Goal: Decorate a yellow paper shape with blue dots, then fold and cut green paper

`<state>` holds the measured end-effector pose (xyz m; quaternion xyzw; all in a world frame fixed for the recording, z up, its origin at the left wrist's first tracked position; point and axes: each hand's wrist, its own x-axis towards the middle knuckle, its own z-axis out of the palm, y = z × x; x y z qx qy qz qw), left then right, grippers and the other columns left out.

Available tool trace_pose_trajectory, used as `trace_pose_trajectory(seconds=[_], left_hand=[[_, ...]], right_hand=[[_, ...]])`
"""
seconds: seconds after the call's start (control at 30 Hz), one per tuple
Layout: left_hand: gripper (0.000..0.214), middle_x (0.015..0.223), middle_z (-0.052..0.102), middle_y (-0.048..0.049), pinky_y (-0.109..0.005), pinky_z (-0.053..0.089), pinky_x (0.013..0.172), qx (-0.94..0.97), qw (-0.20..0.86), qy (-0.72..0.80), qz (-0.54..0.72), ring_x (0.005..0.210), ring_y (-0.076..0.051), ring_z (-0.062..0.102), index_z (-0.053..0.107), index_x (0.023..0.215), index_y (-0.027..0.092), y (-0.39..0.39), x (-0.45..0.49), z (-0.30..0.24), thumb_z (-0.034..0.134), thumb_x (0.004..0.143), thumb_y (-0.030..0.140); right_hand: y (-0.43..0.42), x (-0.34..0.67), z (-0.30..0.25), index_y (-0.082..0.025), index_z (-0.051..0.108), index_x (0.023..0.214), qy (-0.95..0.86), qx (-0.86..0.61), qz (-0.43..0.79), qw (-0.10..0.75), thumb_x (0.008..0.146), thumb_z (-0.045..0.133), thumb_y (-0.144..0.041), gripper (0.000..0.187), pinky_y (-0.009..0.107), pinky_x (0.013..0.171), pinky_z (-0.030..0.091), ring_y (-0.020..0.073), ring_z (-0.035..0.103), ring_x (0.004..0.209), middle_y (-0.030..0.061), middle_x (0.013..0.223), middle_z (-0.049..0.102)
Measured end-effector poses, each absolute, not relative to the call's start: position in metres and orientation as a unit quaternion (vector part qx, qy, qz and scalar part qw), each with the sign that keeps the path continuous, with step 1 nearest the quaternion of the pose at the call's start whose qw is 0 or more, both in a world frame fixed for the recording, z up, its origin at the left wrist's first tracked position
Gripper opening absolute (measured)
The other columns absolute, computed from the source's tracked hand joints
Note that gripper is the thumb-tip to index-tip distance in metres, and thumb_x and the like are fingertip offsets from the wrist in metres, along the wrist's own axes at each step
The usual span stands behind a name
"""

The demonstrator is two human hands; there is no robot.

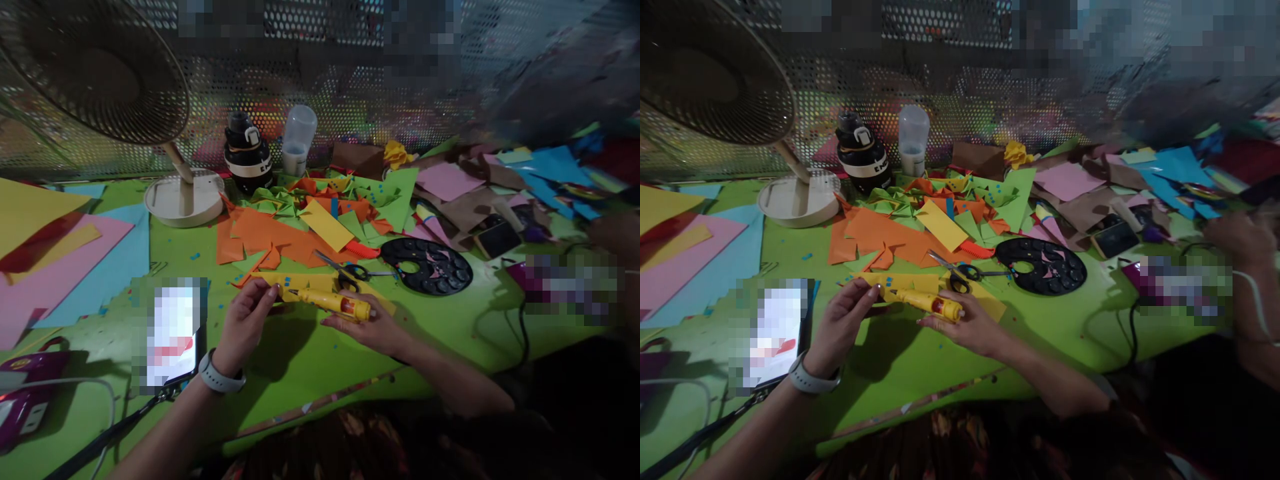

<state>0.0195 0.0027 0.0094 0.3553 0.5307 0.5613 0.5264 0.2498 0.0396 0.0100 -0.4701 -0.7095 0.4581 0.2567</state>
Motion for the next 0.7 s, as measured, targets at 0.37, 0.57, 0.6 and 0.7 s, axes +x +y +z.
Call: trace_pose_trajectory(seconds=[0.37, 0.57, 0.6, 0.7], left_hand=[[0.015, 0.087, 0.068, -0.0015, -0.026, 0.059, 0.072, 0.386, 0.494, 0.538, 0.564, 0.08, -0.014, 0.065, 0.065, 0.089, 0.021, 0.001, 0.02, 0.008, 0.069, 0.083, 0.034], [0.008, 0.08, 0.069, -0.0029, -0.027, 0.055, 0.067, 0.501, 0.368, 0.568, 0.539, 0.074, -0.016, 0.068, 0.067, 0.09, 0.021, -0.002, 0.019, 0.003, 0.067, 0.084, 0.026], [0.006, 0.078, 0.069, -0.0027, -0.026, 0.054, 0.064, 0.521, 0.339, 0.574, 0.533, 0.072, -0.016, 0.067, 0.067, 0.088, 0.021, -0.002, 0.019, 0.003, 0.067, 0.084, 0.025], [0.001, 0.075, 0.069, -0.0016, -0.024, 0.05, 0.06, 0.563, 0.248, 0.589, 0.524, 0.065, -0.014, 0.065, 0.068, 0.083, 0.022, -0.005, 0.019, 0.006, 0.068, 0.082, 0.022]], right_hand=[[0.041, 0.252, 0.016, -0.025, 0.069, 0.082, -0.745, -0.453, 0.431, 0.232, 0.08, 0.066, -0.054, 0.029, 0.027, 0.052, 0.054, 0.0169, 0.062, 0.062, -0.0001, 0.069, 0.063], [0.042, 0.255, 0.015, -0.026, 0.068, 0.087, -0.775, -0.44, 0.401, 0.214, 0.082, 0.065, -0.051, 0.025, 0.028, 0.055, 0.052, 0.0168, 0.059, 0.063, -0.0005, 0.068, 0.061], [0.042, 0.254, 0.016, -0.026, 0.067, 0.086, -0.783, -0.433, 0.393, 0.214, 0.083, 0.064, -0.05, 0.024, 0.026, 0.055, 0.05, 0.0158, 0.058, 0.062, -0.0009, 0.067, 0.06], [0.043, 0.254, 0.023, -0.024, 0.061, 0.082, -0.814, -0.401, 0.358, 0.219, 0.087, 0.061, -0.045, 0.022, 0.025, 0.054, 0.045, 0.0138, 0.054, 0.058, -0.0012, 0.068, 0.058]])
